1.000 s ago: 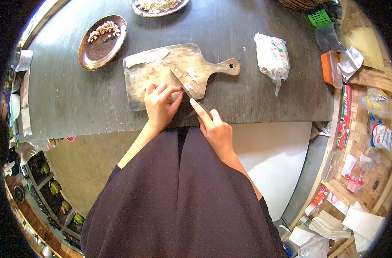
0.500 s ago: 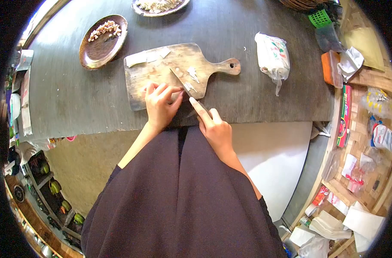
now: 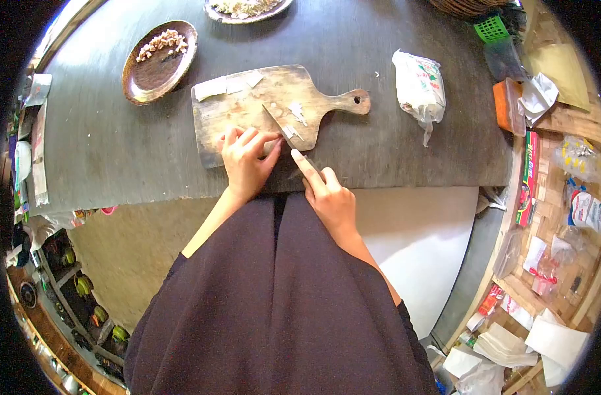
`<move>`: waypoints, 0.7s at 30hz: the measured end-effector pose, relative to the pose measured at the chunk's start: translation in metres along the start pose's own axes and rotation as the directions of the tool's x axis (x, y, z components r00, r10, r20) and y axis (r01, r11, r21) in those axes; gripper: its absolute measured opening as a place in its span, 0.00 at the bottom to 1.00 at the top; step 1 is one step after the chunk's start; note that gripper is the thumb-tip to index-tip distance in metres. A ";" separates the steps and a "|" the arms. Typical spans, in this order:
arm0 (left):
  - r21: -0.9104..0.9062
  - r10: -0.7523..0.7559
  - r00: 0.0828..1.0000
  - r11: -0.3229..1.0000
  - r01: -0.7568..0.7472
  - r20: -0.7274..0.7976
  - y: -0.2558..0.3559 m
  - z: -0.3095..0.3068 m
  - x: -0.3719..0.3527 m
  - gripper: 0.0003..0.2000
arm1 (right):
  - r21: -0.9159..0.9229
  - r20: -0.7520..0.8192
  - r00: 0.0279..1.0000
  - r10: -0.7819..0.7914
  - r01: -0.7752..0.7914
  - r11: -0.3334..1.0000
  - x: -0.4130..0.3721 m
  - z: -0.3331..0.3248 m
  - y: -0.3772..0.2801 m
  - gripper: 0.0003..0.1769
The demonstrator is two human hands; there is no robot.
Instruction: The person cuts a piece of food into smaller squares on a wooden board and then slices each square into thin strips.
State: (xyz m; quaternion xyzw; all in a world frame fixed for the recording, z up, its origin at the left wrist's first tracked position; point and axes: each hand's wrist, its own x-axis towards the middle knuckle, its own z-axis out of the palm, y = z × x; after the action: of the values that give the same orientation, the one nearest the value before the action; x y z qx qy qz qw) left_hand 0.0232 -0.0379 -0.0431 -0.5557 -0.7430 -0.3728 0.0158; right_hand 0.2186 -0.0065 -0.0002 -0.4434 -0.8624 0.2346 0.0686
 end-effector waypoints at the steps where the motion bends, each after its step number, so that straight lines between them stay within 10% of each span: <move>1: 0.007 -0.007 1.000 1.000 0.007 -0.001 0.000 0.000 0.000 0.06 | 0.012 0.001 1.000 0.006 -0.006 1.000 0.002 -0.001 -0.002 0.35; 21: 0.027 0.003 1.000 1.000 -0.003 -0.001 0.000 -0.003 0.001 0.07 | 0.024 -0.123 0.989 -0.084 0.088 0.996 0.005 0.007 0.001 0.35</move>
State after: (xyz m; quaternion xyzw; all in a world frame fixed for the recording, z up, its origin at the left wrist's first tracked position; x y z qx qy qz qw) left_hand 0.0220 -0.0381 -0.0403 -0.5561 -0.7472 -0.3632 0.0243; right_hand 0.2139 -0.0050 -0.0072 -0.4181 -0.8715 0.2165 0.1374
